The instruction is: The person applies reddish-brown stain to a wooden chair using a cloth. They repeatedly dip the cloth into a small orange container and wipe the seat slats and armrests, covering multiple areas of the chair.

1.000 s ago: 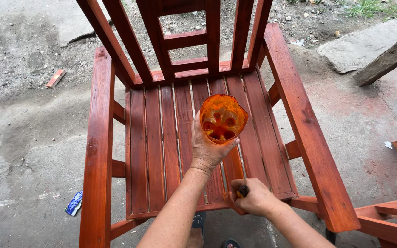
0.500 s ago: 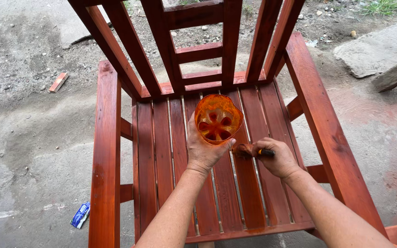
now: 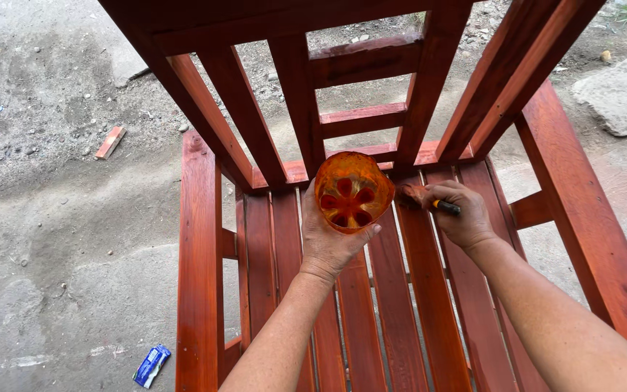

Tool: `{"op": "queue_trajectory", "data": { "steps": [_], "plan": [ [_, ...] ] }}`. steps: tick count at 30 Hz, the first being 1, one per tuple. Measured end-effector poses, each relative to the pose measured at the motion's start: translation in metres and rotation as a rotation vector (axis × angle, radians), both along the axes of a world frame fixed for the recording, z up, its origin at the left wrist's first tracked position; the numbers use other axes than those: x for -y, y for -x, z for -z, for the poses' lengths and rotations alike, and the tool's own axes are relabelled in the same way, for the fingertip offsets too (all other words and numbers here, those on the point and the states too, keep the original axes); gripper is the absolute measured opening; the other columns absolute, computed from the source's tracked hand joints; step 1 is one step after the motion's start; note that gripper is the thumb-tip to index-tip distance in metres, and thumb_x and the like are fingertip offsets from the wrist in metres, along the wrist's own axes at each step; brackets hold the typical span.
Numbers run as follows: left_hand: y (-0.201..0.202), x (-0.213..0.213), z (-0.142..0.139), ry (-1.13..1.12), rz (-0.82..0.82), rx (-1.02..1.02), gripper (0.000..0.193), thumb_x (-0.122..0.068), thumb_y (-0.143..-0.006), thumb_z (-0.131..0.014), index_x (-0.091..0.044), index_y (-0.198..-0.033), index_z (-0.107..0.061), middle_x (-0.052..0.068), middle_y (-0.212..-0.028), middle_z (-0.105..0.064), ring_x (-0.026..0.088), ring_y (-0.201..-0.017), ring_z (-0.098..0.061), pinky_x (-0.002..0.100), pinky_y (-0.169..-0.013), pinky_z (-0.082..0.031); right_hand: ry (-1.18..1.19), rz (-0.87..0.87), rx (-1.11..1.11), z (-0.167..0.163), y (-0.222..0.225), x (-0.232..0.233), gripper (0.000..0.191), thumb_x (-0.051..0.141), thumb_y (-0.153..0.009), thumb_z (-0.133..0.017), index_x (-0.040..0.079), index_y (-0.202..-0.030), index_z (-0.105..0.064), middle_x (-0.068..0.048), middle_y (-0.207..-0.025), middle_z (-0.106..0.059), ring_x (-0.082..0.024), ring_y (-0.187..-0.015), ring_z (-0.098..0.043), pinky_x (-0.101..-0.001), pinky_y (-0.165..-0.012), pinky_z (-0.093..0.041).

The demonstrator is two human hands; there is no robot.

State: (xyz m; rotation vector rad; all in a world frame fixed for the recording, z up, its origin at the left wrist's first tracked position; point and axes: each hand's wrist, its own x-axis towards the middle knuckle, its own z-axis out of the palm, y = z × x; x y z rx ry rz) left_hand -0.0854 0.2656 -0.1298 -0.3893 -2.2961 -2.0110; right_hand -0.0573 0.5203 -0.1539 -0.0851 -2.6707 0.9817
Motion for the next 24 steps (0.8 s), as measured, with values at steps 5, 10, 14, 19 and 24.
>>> {"op": "queue_trajectory", "data": {
  "steps": [5, 10, 14, 19, 24],
  "plan": [
    [0.014, 0.004, 0.007, 0.027, 0.012, -0.006, 0.118, -0.019, -0.056, -0.1, -0.013, -0.152, -0.032, 0.008, -0.142, -0.049, 0.025, -0.135, -0.055, 0.039, -0.121, -0.049, -0.084, -0.022, -0.077, 0.0, 0.026, -0.004, 0.028, -0.008, -0.072, -0.068, 0.015, -0.084, -0.075, -0.005, -0.117, -0.073, -0.027, -0.112, -0.067, -0.0343, -0.09, -0.054],
    [0.016, -0.001, 0.01, 0.064, 0.032, 0.064, 0.118, -0.023, -0.058, -0.099, -0.019, -0.153, -0.028, 0.007, -0.142, -0.044, 0.024, -0.136, -0.053, 0.038, -0.12, -0.051, 0.122, 0.031, 0.218, 0.001, 0.025, -0.013, 0.018, -0.004, -0.074, -0.078, 0.012, -0.082, -0.075, -0.001, -0.108, -0.075, -0.018, -0.103, -0.071, -0.0323, -0.089, -0.056],
    [0.013, -0.009, 0.007, 0.153, 0.041, 0.055, 0.12, -0.023, -0.057, -0.102, -0.02, -0.15, -0.026, 0.008, -0.14, -0.042, 0.025, -0.134, -0.05, 0.039, -0.119, -0.049, 0.207, 0.058, 0.397, 0.003, 0.008, -0.022, 0.015, -0.005, -0.072, -0.08, 0.009, -0.08, -0.076, -0.001, -0.097, -0.078, -0.015, -0.093, -0.072, -0.0306, -0.087, -0.057],
    [-0.008, -0.026, 0.0, 0.106, 0.023, 0.022, 0.119, -0.021, -0.057, -0.1, -0.018, -0.151, -0.028, 0.007, -0.14, -0.045, 0.024, -0.133, -0.053, 0.039, -0.118, -0.05, 0.22, 0.075, 0.64, -0.002, -0.043, -0.027, 0.014, -0.005, -0.072, -0.079, 0.007, -0.079, -0.078, -0.005, -0.088, -0.077, -0.015, -0.087, -0.071, -0.0311, -0.084, -0.058],
    [-0.043, -0.041, -0.01, 0.068, 0.056, -0.01, 0.119, -0.02, -0.057, -0.1, -0.018, -0.152, -0.028, 0.009, -0.142, -0.043, 0.025, -0.135, -0.052, 0.04, -0.119, -0.049, 0.147, 0.073, 0.732, -0.003, -0.107, -0.017, 0.014, 0.0, -0.071, -0.081, 0.011, -0.079, -0.078, -0.003, -0.086, -0.078, -0.014, -0.086, -0.073, -0.0315, -0.082, -0.057]
  ]
}}
